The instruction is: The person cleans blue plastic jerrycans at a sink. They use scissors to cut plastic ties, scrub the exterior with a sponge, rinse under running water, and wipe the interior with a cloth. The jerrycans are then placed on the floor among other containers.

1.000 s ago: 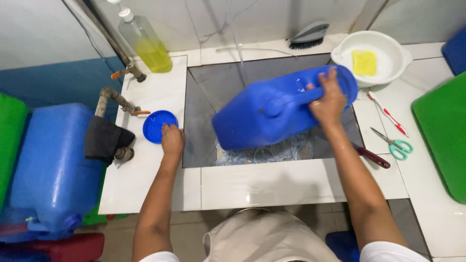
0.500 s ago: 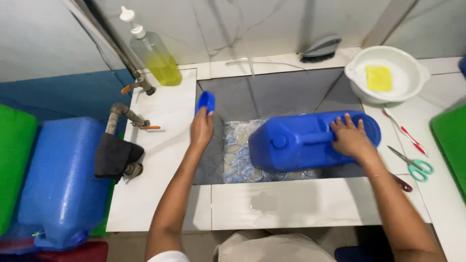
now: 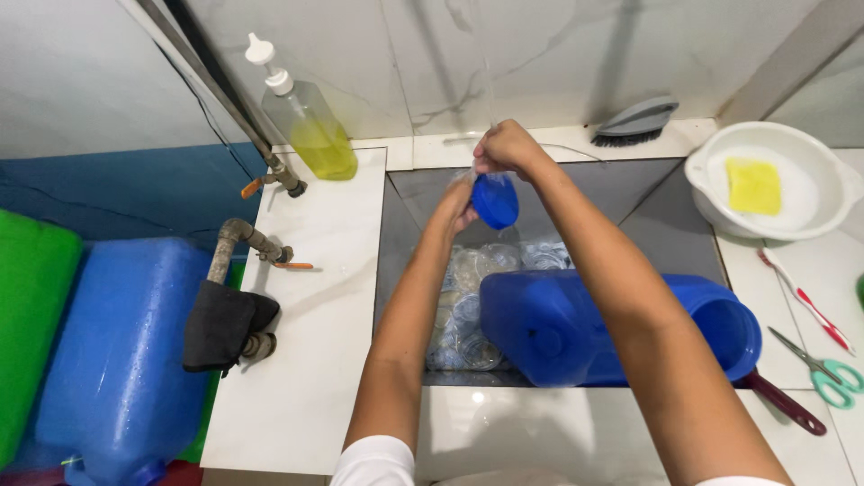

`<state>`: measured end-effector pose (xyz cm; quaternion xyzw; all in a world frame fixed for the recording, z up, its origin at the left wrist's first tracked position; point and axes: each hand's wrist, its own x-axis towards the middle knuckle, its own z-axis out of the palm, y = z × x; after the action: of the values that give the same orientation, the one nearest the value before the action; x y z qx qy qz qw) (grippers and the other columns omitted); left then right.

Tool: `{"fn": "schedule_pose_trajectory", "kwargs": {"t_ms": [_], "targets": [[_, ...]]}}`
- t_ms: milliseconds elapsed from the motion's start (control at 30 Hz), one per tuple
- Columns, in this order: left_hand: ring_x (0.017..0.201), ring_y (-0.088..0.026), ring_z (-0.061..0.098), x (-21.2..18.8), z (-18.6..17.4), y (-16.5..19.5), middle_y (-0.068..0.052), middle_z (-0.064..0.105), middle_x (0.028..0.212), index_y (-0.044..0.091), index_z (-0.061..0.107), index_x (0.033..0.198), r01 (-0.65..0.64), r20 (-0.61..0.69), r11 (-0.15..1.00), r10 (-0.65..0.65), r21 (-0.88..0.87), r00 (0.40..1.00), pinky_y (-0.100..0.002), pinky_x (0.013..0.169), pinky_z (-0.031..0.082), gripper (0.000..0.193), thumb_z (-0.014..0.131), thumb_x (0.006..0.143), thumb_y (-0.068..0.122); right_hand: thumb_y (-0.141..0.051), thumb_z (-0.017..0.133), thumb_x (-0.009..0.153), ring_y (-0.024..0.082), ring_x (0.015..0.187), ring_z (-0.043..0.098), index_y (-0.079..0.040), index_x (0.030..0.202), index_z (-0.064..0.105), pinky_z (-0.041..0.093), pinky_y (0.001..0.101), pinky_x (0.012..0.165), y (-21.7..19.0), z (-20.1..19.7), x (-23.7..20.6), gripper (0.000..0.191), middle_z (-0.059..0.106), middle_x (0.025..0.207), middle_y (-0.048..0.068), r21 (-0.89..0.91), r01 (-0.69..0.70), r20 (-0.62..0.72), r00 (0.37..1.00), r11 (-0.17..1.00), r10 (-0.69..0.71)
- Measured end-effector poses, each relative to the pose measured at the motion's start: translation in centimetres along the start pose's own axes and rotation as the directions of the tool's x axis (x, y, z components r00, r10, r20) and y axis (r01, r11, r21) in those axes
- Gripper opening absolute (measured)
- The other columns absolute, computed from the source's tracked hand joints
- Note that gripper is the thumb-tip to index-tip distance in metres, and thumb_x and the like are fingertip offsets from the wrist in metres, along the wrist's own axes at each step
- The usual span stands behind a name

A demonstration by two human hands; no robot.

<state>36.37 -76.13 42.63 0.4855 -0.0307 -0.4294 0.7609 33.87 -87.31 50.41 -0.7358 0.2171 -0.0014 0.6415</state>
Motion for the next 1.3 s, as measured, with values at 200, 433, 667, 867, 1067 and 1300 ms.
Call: {"fn": "schedule_pose_trajectory", "kwargs": {"t_ms": [200,433,667,867,1067,1300], "targets": [[0.106,-0.039,0.067,-0.6,0.1,0.9,-0.018,0.071,0.116,0.013,0.069,0.131,-0.341,0.222,0.117,0.559,0.933,0.799,-0.051,0.091,0.056,0.036,0.06,0.102,0.03,-0.01,0.07,0.083,0.033,0.092,0.072,-0.001,0.113,0.072,0.056,0.046,0.086,3.2,-2.0,0.2,0.032,0.071,0.102,0.018,-0.609,0.529,0.261,0.837,0.592,-0.48],[0.129,-0.035,0.059,-2.8,-7.0,4.0,-0.022,0.064,0.135,0.0,0.064,0.124,-0.427,0.662,-0.507,0.537,0.749,0.523,-0.047,0.111,0.044,0.034,0.06,0.092,0.008,-0.009,0.058,0.096,0.031,0.111,0.061,-0.009,0.139,0.065,0.045,0.0455,0.102,11.3,-2.3,-1.8,0.044,0.065,0.11,0.013,-0.888,0.457,0.4,0.707,-0.054,-0.583],[0.124,-0.061,0.05,-4.7,-24.2,11.8,-0.039,0.056,0.137,-0.015,0.058,0.135,0.668,-0.106,-0.541,0.731,0.51,0.674,-0.075,0.103,0.03,0.052,0.046,0.1,0.022,-0.017,0.068,0.091,0.04,0.112,0.063,-0.005,0.131,0.065,0.049,0.0479,0.098,17.0,-7.0,-2.1,0.042,0.066,0.118,0.02,-0.823,0.366,0.027,0.789,0.434,-0.614],[0.116,-0.054,0.057,-2.1,-28.1,8.8,-0.04,0.058,0.128,-0.019,0.051,0.133,0.673,-0.111,-0.449,0.779,0.589,0.617,-0.065,0.075,0.047,0.077,0.053,0.087,0.043,-0.033,0.072,0.102,0.026,0.109,0.069,-0.004,0.133,0.066,0.053,0.039,0.094,22.4,-18.7,-13.0,0.043,0.072,0.12,0.016,-0.408,0.2,-0.596,0.681,0.891,-0.426],[0.106,-0.041,0.068,-0.8,-18.8,3.3,-0.023,0.073,0.115,0.002,0.071,0.118,0.192,-0.001,-0.461,0.383,0.867,0.924,-0.052,0.087,0.054,0.057,0.061,0.097,0.054,-0.028,0.059,0.105,0.021,0.112,0.065,-0.003,0.137,0.062,0.051,0.0352,0.101,29.8,-25.3,-29.1,0.04,0.07,0.122,0.009,0.261,0.046,-0.668,0.729,0.964,0.147],[0.099,-0.042,0.066,-9.5,8.1,-16.6,-0.024,0.071,0.1,0.0,0.07,0.095,-0.675,0.68,-0.252,-0.082,0.694,0.729,-0.052,0.086,0.054,0.049,0.066,0.091,0.049,-0.025,0.044,0.112,0.046,0.155,0.018,-0.002,0.156,0.045,0.01,0.059,0.124,34.8,-21.7,-29.3,0.05,0.03,0.166,0.029,-0.617,-0.121,-0.651,0.634,0.777,-0.418]]}}
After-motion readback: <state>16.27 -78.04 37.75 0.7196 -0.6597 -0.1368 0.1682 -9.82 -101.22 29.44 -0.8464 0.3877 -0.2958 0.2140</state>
